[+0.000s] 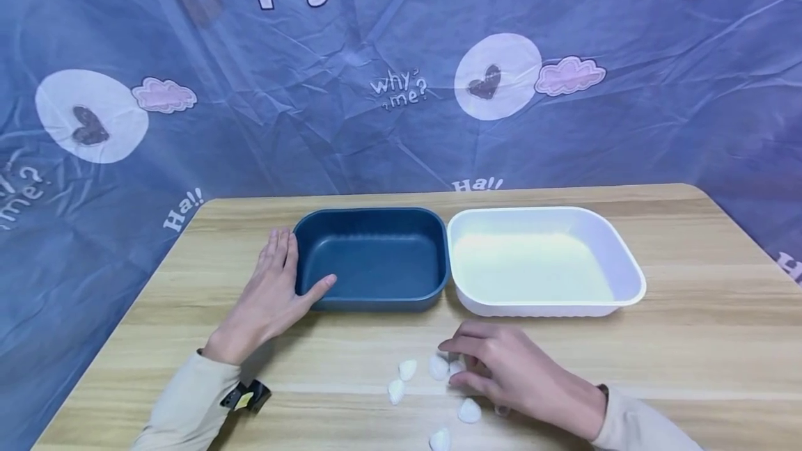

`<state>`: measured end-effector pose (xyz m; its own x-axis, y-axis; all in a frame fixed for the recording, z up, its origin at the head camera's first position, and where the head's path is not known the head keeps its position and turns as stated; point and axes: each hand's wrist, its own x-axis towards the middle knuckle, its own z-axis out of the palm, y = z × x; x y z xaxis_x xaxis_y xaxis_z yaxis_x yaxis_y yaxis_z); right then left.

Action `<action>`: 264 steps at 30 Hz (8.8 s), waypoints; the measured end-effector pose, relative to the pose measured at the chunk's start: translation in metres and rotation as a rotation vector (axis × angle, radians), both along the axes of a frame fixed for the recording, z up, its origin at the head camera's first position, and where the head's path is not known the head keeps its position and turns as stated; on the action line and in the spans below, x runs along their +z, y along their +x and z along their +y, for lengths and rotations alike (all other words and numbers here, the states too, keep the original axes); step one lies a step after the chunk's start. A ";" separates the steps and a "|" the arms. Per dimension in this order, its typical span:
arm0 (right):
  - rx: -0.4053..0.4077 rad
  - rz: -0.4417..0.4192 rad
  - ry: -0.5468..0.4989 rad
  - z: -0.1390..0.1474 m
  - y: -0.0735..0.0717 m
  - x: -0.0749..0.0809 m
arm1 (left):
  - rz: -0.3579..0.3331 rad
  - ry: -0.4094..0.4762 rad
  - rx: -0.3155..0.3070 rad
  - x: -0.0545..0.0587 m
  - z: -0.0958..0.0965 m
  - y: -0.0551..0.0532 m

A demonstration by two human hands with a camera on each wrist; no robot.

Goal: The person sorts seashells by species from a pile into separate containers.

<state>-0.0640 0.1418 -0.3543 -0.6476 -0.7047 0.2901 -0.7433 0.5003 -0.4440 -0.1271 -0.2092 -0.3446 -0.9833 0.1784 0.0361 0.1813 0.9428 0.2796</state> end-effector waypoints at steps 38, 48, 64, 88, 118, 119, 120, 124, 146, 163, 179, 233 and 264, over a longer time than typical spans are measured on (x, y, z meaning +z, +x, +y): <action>0.015 -0.069 0.021 -0.011 -0.009 -0.018 | 0.000 -0.008 -0.006 0.000 0.001 0.000; 0.023 -0.073 -0.031 -0.015 -0.006 -0.016 | 0.020 -0.014 -0.013 0.001 0.002 0.001; -0.074 -0.046 -0.082 -0.043 -0.016 0.030 | 0.016 0.001 -0.013 -0.003 0.003 0.004; -0.622 -0.218 0.147 -0.141 -0.097 0.019 | 0.049 0.018 -0.012 -0.003 0.001 0.006; -0.404 -0.040 0.153 -0.077 -0.049 0.080 | 0.065 0.000 -0.006 -0.005 -0.004 0.003; -0.359 -0.035 0.147 -0.070 -0.042 0.079 | 0.061 -0.002 -0.007 -0.005 -0.004 0.003; -0.315 -0.036 0.139 -0.062 -0.036 0.077 | 0.057 -0.001 -0.008 -0.004 -0.004 0.003; -0.196 -0.065 0.101 -0.036 -0.018 0.059 | 0.046 0.000 -0.010 -0.003 -0.004 0.002; 0.225 -0.015 0.036 0.015 0.020 -0.006 | 0.018 0.012 -0.016 -0.006 -0.002 -0.003; 0.185 -0.083 0.062 0.008 0.022 -0.013 | 0.006 0.025 -0.009 -0.004 -0.001 -0.003; 0.174 -0.038 0.059 0.007 0.022 -0.016 | 0.013 0.034 -0.006 -0.005 -0.002 -0.004; -0.165 -0.068 -0.459 -0.042 -0.011 0.011 | -0.008 0.051 -0.008 -0.007 -0.003 -0.004; -0.532 -0.155 0.016 -0.117 -0.092 0.020 | 0.003 0.042 -0.006 -0.008 -0.001 -0.006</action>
